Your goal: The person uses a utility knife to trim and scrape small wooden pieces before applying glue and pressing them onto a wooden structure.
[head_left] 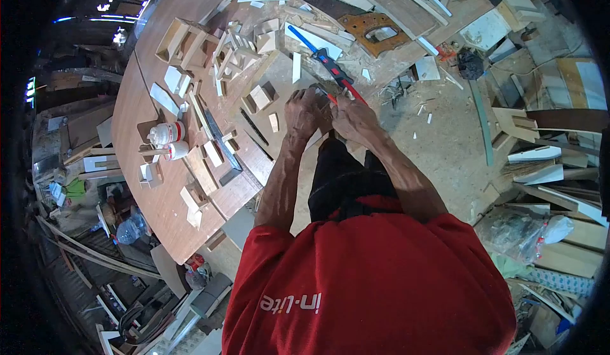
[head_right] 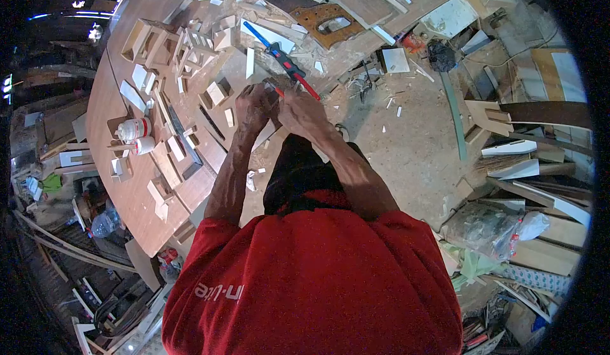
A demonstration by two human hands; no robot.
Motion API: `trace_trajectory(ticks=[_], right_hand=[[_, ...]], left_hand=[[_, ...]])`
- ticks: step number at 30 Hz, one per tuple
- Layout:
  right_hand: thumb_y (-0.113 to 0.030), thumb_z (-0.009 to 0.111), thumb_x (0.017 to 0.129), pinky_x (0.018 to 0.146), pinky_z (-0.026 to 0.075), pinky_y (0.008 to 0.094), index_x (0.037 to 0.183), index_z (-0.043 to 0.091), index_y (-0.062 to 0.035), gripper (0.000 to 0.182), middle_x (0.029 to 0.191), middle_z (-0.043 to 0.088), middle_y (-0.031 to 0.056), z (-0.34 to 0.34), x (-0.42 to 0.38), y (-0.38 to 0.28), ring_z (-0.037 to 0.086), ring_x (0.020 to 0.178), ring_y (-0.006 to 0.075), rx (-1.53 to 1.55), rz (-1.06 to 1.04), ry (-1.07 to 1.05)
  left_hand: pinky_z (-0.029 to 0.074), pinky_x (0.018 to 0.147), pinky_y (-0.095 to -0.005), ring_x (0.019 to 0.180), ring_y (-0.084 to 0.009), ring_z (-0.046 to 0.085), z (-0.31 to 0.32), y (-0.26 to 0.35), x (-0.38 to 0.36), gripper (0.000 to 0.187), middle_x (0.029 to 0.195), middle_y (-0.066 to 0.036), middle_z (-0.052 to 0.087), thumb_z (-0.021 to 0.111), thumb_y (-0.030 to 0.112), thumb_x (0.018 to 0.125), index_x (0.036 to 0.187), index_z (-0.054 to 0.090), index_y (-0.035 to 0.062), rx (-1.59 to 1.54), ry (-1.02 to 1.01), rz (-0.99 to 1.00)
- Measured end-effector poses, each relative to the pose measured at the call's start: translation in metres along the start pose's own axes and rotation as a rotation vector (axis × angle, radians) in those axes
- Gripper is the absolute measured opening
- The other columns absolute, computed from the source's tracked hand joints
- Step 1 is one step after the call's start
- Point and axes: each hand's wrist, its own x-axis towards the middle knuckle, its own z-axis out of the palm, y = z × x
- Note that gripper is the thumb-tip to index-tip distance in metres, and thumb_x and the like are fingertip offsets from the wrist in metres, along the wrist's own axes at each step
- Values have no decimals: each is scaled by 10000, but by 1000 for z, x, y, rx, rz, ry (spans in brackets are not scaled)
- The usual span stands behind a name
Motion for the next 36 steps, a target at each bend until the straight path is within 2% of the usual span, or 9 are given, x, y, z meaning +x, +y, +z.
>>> trace_trajectory(ticks=[2, 6, 8, 19, 22, 24, 30, 33, 36], right_hand=[[-214, 487, 874, 661, 485, 481, 888, 580, 36, 268, 742, 609, 267, -15, 3, -20, 624, 752, 416, 52, 157, 27], [-160, 483, 841, 667, 507, 459, 953, 583, 52, 260, 751, 628, 247, -15, 5, -21, 644, 732, 385, 14, 161, 28], [-205, 475, 865, 675, 482, 488, 929, 582, 25, 262, 784, 621, 263, -17, 3, -20, 623, 770, 425, 132, 189, 14], [-184, 475, 842, 704, 488, 487, 965, 580, 18, 259, 825, 625, 267, 1, 4, -10, 617, 792, 422, 58, 115, 83], [-186, 476, 840, 704, 488, 484, 954, 582, 18, 257, 835, 630, 257, 13, 10, 5, 616, 798, 423, 58, 121, 28], [-194, 476, 843, 707, 488, 484, 950, 584, 18, 261, 845, 633, 250, 18, 16, 8, 616, 805, 423, 43, 101, 21], [-223, 490, 847, 706, 490, 479, 974, 581, 17, 286, 862, 634, 244, 6, 6, 2, 624, 817, 408, 100, 321, 15], [-239, 465, 873, 717, 516, 456, 1033, 563, 50, 344, 859, 644, 238, 8, 8, 11, 647, 803, 378, 128, 228, -4], [-232, 472, 876, 707, 517, 454, 1043, 553, 52, 340, 838, 641, 239, 20, 8, 19, 646, 792, 377, -49, -32, 70]], left_hand=[[475, 655, -467, 758, -375, 585, 0, 2, 2, 120, 761, -165, 598, 562, 36, 699, 818, 565, 25, 1, 7, -4], [471, 662, -475, 774, -374, 583, -1, 0, 3, 136, 771, -172, 595, 564, 44, 707, 841, 573, 26, -11, -21, -53], [471, 661, -475, 776, -375, 583, -3, 3, 4, 149, 773, -174, 596, 563, 44, 712, 859, 580, 27, -13, -8, -52], [481, 662, -468, 772, -378, 595, 2, -7, 5, 250, 790, -187, 608, 562, 44, 721, 967, 600, 27, -1, 13, 57], [481, 632, -449, 737, -378, 597, 3, -3, -1, 205, 787, -175, 619, 661, 136, 743, 917, 611, 40, -7, 22, -1], [487, 660, -456, 770, -371, 601, 0, -2, 3, 232, 811, -186, 622, 547, 33, 734, 954, 622, 31, 19, 34, 51], [487, 695, -465, 812, -386, 605, -3, 0, 8, 215, 855, -203, 629, 544, 36, 749, 949, 622, 38, -10, -7, -70], [487, 693, -468, 801, -391, 605, -5, 2, 9, 210, 844, -199, 631, 560, 60, 751, 951, 620, 38, -11, -18, -94], [491, 689, -466, 791, -386, 609, -8, 5, 10, 209, 841, -194, 636, 593, 86, 743, 945, 621, 41, -9, -31, -101]])
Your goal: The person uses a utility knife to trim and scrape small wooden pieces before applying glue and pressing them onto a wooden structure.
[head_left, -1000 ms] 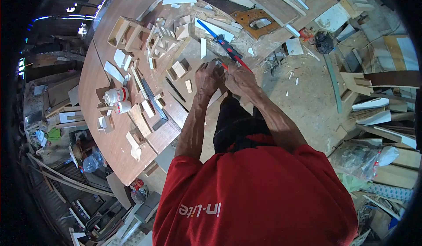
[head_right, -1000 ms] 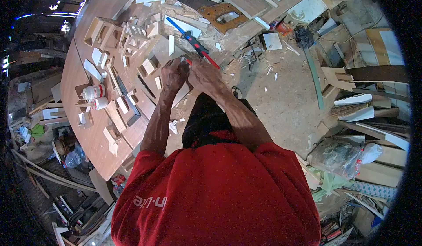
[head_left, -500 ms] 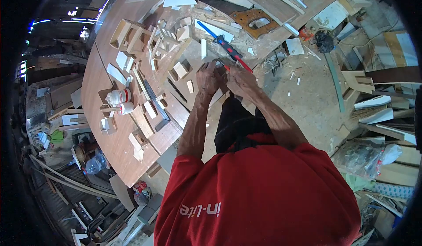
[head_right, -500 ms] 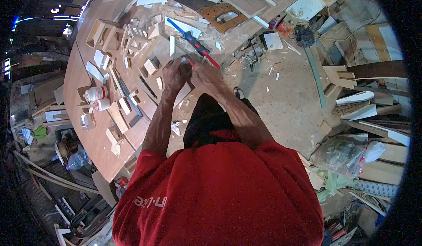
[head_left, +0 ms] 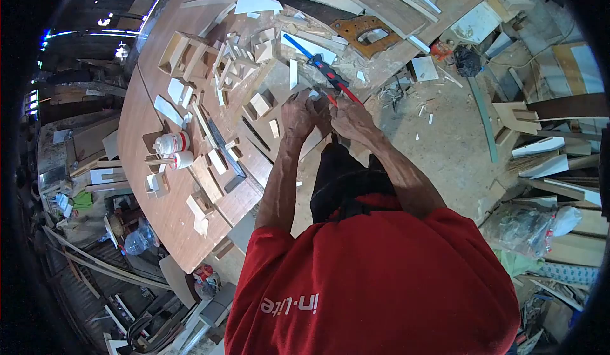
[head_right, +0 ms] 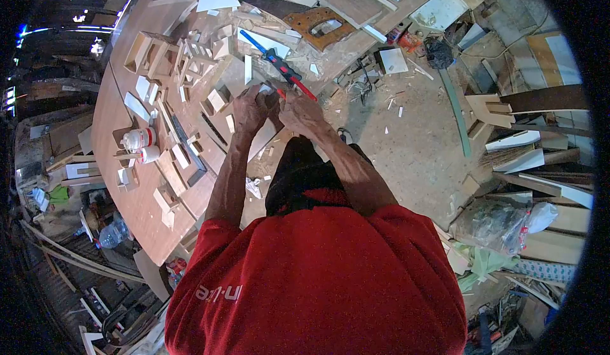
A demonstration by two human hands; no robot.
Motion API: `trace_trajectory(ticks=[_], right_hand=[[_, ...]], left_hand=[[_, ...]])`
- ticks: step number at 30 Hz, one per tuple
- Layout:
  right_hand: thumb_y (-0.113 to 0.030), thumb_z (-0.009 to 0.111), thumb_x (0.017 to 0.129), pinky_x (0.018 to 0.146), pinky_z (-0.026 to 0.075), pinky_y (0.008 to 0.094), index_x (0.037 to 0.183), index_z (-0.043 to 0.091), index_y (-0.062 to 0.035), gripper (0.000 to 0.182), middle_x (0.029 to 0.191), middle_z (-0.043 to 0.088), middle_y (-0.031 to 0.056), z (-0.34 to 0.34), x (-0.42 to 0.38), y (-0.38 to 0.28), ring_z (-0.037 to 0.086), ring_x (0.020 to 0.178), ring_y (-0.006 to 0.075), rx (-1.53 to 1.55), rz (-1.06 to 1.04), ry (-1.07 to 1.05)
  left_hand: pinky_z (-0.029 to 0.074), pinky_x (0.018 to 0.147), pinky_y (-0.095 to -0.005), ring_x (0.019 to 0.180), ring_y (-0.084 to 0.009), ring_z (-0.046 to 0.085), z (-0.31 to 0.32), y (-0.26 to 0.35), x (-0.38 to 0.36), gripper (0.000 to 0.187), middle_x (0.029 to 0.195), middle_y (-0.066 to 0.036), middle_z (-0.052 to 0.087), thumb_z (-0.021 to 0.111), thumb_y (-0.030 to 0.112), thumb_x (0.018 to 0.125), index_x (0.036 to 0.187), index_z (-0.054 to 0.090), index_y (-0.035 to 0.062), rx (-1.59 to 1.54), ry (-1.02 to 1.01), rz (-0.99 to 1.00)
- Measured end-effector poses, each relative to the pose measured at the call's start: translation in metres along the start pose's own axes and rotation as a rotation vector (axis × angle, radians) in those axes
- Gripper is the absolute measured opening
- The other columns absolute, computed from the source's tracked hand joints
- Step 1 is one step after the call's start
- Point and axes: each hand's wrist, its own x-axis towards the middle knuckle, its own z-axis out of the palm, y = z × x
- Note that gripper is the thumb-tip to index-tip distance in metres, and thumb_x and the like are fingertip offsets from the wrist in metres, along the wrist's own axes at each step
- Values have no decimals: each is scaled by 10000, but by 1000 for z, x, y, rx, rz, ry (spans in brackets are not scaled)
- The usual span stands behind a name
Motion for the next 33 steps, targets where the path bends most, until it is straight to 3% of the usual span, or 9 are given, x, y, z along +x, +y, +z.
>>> trace_trajectory(ticks=[2, 6, 9, 11, 14, 18, 28, 33], right_hand=[[-223, 481, 870, 694, 516, 454, 1032, 550, 64, 336, 809, 639, 237, -17, -5, -18, 645, 758, 380, 111, 155, 0], [-198, 493, 868, 641, 494, 465, 994, 561, 54, 290, 855, 607, 256, -4, -7, -16, 624, 769, 387, -21, 98, 22], [-212, 485, 877, 659, 494, 469, 951, 577, 51, 288, 848, 609, 265, 5, -1, -9, 624, 781, 392, -27, -3, 8], [-233, 469, 893, 683, 490, 478, 953, 579, 37, 298, 857, 613, 263, -3, 9, -10, 620, 804, 396, 129, 135, -146], [-232, 482, 879, 695, 490, 475, 956, 581, 26, 287, 875, 621, 257, -11, 0, -20, 619, 800, 401, 117, 258, -12], [-231, 459, 873, 774, 492, 468, 993, 593, 38, 323, 937, 631, 258, -18, -3, -24, 625, 890, 387, 165, 263, -43], [-185, 448, 829, 687, 499, 460, 872, 617, 47, 291, 766, 626, 255, -25, 0, -27, 634, 757, 392, 176, 180, 1], [-168, 451, 808, 667, 496, 463, 883, 621, 39, 278, 747, 629, 250, -22, -1, -25, 632, 735, 395, 151, 192, -20]], left_hand=[[493, 686, -463, 788, -384, 611, -1, 2, 0, 214, 841, -192, 638, 608, 96, 736, 943, 621, 42, 9, 0, 9], [499, 688, -452, 792, -373, 617, 0, 1, -1, 225, 837, -187, 641, 637, 117, 726, 938, 621, 43, 19, -20, 12], [496, 690, -451, 791, -374, 615, 4, 0, -2, 212, 821, -190, 636, 636, 112, 724, 922, 621, 38, 19, 50, 83], [493, 691, -455, 788, -375, 612, 5, -1, -5, 203, 816, -191, 633, 625, 104, 727, 918, 623, 37, 21, 41, 77], [487, 688, -462, 777, -376, 606, 5, -4, 0, 185, 805, -193, 628, 598, 88, 732, 907, 624, 32, 12, 36, 62], [484, 681, -461, 779, -366, 601, 6, -5, -3, 192, 806, -188, 621, 565, 77, 735, 910, 622, 22, 4, 26, 59], [490, 692, -445, 791, -363, 607, 8, -8, -4, 338, 847, -167, 635, 710, 202, 672, 960, 619, 51, 34, -2, 70], [490, 707, -452, 803, -374, 611, 9, -6, -7, 340, 867, -179, 638, 687, 172, 682, 990, 615, 47, 50, 2, 53]])
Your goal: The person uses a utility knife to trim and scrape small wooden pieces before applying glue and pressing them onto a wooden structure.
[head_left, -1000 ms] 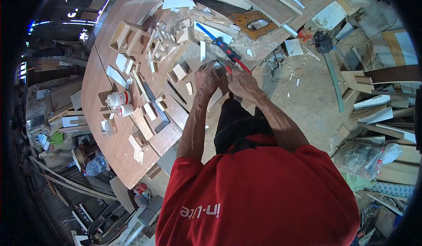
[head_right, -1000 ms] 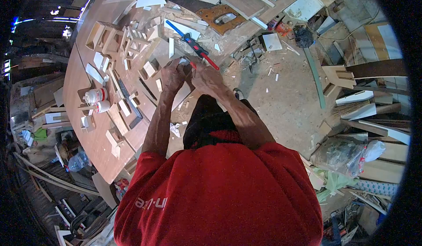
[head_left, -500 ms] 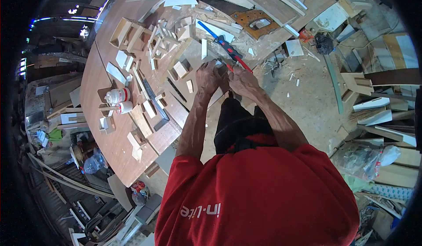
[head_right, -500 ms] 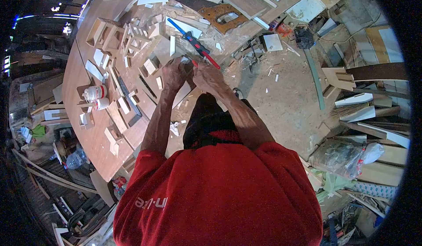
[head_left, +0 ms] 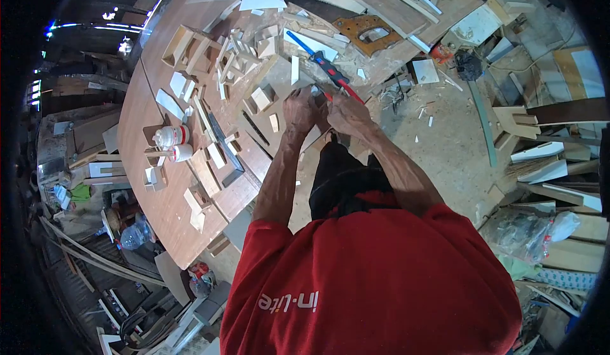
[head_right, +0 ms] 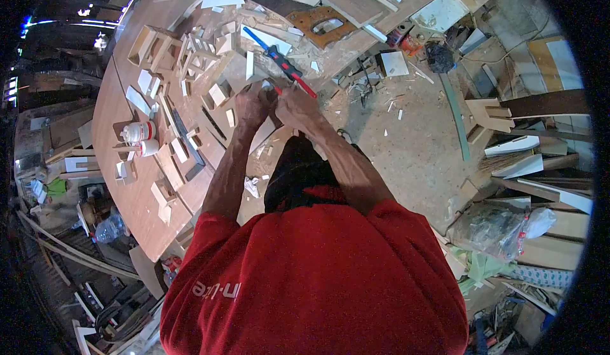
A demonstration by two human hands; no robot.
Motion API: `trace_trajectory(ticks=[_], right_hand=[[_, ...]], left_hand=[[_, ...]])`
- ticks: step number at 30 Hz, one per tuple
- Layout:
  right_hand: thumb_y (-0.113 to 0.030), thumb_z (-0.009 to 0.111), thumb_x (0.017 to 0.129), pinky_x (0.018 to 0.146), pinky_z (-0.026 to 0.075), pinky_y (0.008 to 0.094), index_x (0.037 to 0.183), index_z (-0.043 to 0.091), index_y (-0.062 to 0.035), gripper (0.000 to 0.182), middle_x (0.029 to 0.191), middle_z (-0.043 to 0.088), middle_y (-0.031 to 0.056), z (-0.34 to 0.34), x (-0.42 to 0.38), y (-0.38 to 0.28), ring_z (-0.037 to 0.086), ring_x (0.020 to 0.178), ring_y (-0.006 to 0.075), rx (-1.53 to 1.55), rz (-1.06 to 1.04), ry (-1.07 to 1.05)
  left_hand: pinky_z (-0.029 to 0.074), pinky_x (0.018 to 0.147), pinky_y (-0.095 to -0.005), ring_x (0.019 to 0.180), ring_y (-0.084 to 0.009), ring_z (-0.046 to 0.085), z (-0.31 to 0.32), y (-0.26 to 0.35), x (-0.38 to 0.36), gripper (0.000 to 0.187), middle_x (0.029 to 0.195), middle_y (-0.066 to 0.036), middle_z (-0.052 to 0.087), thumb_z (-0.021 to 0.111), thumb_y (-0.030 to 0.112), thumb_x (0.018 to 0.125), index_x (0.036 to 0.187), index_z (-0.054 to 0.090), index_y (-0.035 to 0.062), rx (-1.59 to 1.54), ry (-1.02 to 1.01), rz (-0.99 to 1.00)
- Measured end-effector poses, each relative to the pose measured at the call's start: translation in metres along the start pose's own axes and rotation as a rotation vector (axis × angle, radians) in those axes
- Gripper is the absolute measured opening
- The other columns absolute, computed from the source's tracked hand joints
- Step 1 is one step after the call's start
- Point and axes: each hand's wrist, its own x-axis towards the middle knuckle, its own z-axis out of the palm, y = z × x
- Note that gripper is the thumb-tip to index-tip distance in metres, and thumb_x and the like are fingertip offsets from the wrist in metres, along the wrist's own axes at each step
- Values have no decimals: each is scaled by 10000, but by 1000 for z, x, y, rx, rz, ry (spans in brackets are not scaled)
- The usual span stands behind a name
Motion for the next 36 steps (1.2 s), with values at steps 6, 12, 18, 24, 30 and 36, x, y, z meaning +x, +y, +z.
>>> trace_trajectory(ticks=[6, 12, 18, 24, 30, 36], right_hand=[[-206, 477, 834, 680, 497, 471, 815, 622, 40, 285, 774, 624, 269, 20, 9, 16, 636, 790, 407, -17, -17, -8], [-228, 483, 863, 621, 502, 462, 779, 618, 54, 324, 761, 622, 268, 9, 7, 13, 637, 742, 403, -18, -74, -23], [-220, 503, 854, 621, 491, 462, 764, 607, 47, 300, 744, 608, 266, 32, 15, 31, 626, 733, 407, -60, -113, 59], [-236, 496, 867, 683, 482, 472, 807, 588, 39, 296, 767, 607, 265, 18, -1, 31, 614, 773, 421, -3, -62, 45], [-288, 462, 906, 738, 490, 492, 1027, 556, 52, 372, 857, 624, 280, -1, 1, 20, 622, 824, 438, 15, 100, -93], [-286, 471, 907, 665, 509, 479, 1032, 551, 31, 350, 779, 618, 268, 9, 7, 21, 639, 769, 403, -127, -16, 36]], left_hand=[[489, 721, -455, 818, -380, 609, 2, -4, -2, 242, 876, -197, 633, 568, 82, 751, 986, 619, 52, -13, 83, 68], [483, 702, -467, 795, -384, 601, -2, 0, 4, 174, 852, -194, 628, 556, 82, 762, 918, 616, 32, -22, 19, -42], [483, 693, -469, 805, -380, 602, 0, 1, 2, 172, 848, -202, 626, 559, 87, 761, 912, 620, 34, -20, 52, -30], [492, 662, -454, 760, -386, 615, -1, -4, 13, 199, 872, -214, 626, 585, 101, 773, 958, 625, 38, -65, -17, -178], [497, 668, -386, 787, -318, 640, 6, -13, 18, 197, 855, -182, 635, 643, 105, 745, 919, 635, 12, -118, 120, -185], [503, 680, -376, 788, -309, 636, -11, -5, 21, 184, 862, -162, 641, 639, 108, 742, 912, 641, 37, -214, -56, -218]])
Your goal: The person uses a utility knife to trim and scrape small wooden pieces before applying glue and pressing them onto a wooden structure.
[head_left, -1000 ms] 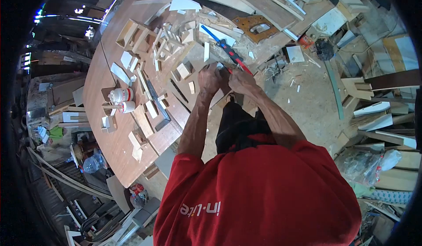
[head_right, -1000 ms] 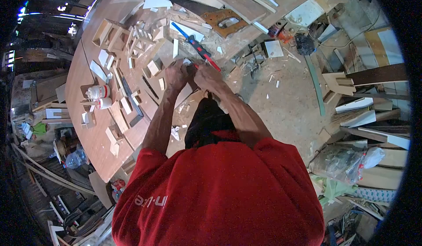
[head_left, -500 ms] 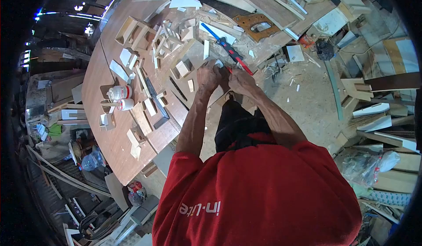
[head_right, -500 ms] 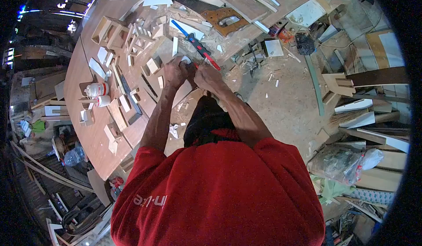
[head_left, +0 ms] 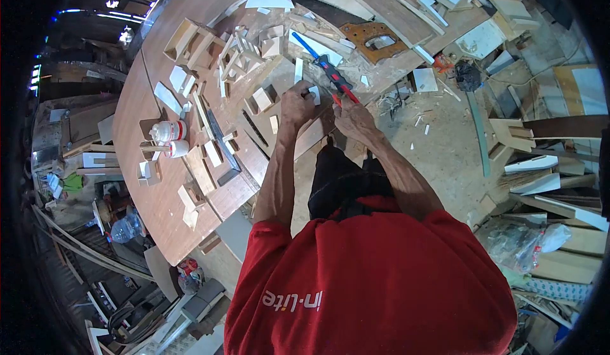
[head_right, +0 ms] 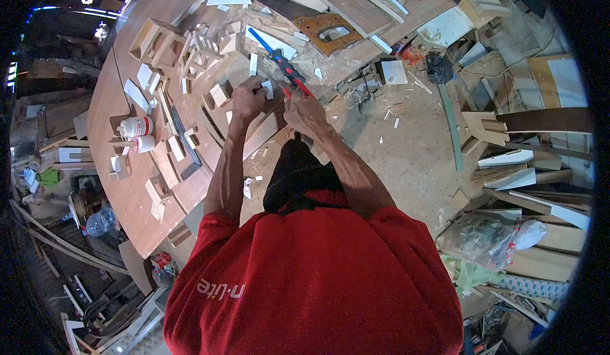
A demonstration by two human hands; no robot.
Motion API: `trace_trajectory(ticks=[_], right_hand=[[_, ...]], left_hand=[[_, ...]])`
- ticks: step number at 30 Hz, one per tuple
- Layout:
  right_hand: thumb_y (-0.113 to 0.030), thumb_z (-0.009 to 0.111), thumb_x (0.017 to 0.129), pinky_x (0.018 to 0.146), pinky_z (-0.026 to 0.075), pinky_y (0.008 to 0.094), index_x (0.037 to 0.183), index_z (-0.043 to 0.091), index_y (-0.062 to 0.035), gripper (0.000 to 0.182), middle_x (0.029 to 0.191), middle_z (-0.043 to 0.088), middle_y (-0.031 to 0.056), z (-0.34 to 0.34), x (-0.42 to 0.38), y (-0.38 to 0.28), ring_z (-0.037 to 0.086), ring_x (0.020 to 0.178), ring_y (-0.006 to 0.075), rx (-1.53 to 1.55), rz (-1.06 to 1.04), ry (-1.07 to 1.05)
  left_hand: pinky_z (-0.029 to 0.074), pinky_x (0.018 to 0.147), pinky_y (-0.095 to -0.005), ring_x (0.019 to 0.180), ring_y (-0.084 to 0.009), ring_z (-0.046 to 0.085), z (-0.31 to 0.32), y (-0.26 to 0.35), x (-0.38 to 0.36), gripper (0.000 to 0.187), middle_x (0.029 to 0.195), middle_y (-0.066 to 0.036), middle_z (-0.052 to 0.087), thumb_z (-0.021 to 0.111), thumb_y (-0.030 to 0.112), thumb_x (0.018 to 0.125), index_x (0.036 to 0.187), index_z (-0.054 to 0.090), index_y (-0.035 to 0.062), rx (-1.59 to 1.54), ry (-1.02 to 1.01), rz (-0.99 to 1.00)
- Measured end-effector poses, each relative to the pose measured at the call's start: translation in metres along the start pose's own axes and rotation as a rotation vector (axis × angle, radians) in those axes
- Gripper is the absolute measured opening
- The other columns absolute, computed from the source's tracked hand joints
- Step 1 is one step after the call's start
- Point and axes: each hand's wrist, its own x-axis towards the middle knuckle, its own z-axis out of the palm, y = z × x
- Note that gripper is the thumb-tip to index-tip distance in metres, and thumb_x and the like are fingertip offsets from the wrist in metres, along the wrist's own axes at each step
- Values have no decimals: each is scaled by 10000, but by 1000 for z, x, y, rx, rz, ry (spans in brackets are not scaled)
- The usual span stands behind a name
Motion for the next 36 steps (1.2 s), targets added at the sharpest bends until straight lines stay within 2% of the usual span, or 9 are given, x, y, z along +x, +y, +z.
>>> trace_trajectory(ticks=[3, 5, 9, 15, 18, 20, 24, 26, 36], right_hand=[[-252, 492, 888, 645, 520, 452, 1048, 554, 45, 343, 828, 609, 260, 1, 0, 0, 645, 746, 376, 9, -38, 20], [-230, 502, 879, 646, 508, 501, 1005, 516, 63, 319, 791, 606, 298, -1, -1, -1, 624, 731, 455, -20, -144, 85], [-223, 507, 874, 631, 512, 490, 1000, 516, 67, 317, 780, 606, 292, 1, 1, 0, 628, 714, 444, -50, -189, 107], [-191, 506, 868, 623, 536, 400, 1122, 544, 78, 372, 916, 583, 273, 27, 9, 21, 645, 793, 336, -159, -235, 19], [-202, 513, 878, 643, 531, 388, 1184, 505, 58, 402, 879, 596, 271, 33, 10, 22, 643, 811, 325, -109, -260, 157], [-204, 523, 880, 662, 528, 383, 1246, 449, 42, 448, 876, 608, 251, 35, 10, 25, 644, 797, 319, -288, -477, 264], [-196, 531, 870, 654, 529, 384, 1264, 430, 35, 468, 857, 624, 220, 47, 15, 29, 647, 767, 319, -140, -369, 181], [-186, 521, 870, 643, 535, 386, 1260, 437, 36, 456, 814, 633, 204, 13, 6, -5, 653, 725, 320, -6, -139, 81], [-182, 534, 852, 583, 535, 360, 1224, 441, 90, 470, 751, 645, 179, 24, 11, 0, 666, 656, 276, -150, -255, 188]], left_hand=[[505, 692, -387, 793, -314, 635, 1, 6, -3, 179, 870, -164, 646, 631, 87, 735, 907, 641, 38, -36, 2, -106], [504, 736, -393, 830, -331, 634, 6, 0, -5, 217, 883, -179, 650, 620, 53, 724, 939, 640, 42, 56, 26, -55], [479, 749, -457, 837, -383, 600, 8, -4, -9, 311, 806, -194, 641, 612, 26, 723, 1033, 612, 56, -28, 100, 50], [465, 871, -430, 1017, -371, 557, 0, -4, -27, 412, 1085, -182, 591, 627, 40, 710, 1119, 578, 51, 67, 90, 159], [459, 908, -409, 1067, -355, 539, 0, -4, -29, 412, 1186, -142, 548, 633, 53, 713, 1122, 581, 49, 85, 31, 117], [465, 895, -400, 1046, -347, 551, 3, -7, -28, 388, 1158, -121, 567, 635, 67, 719, 1104, 592, 51, 94, 55, 143], [475, 882, -398, 1071, -332, 553, 3, -14, -30, 393, 1188, -121, 560, 696, 154, 743, 1116, 610, 65, 136, 35, 168], [475, 875, -399, 1063, -331, 551, 6, -18, -30, 395, 1188, -117, 561, 694, 166, 749, 1122, 607, 72, 149, 50, 205], [475, 872, -395, 1054, -333, 547, 7, -19, -31, 414, 1192, -108, 557, 694, 176, 749, 1140, 593, 82, 187, 31, 190]])
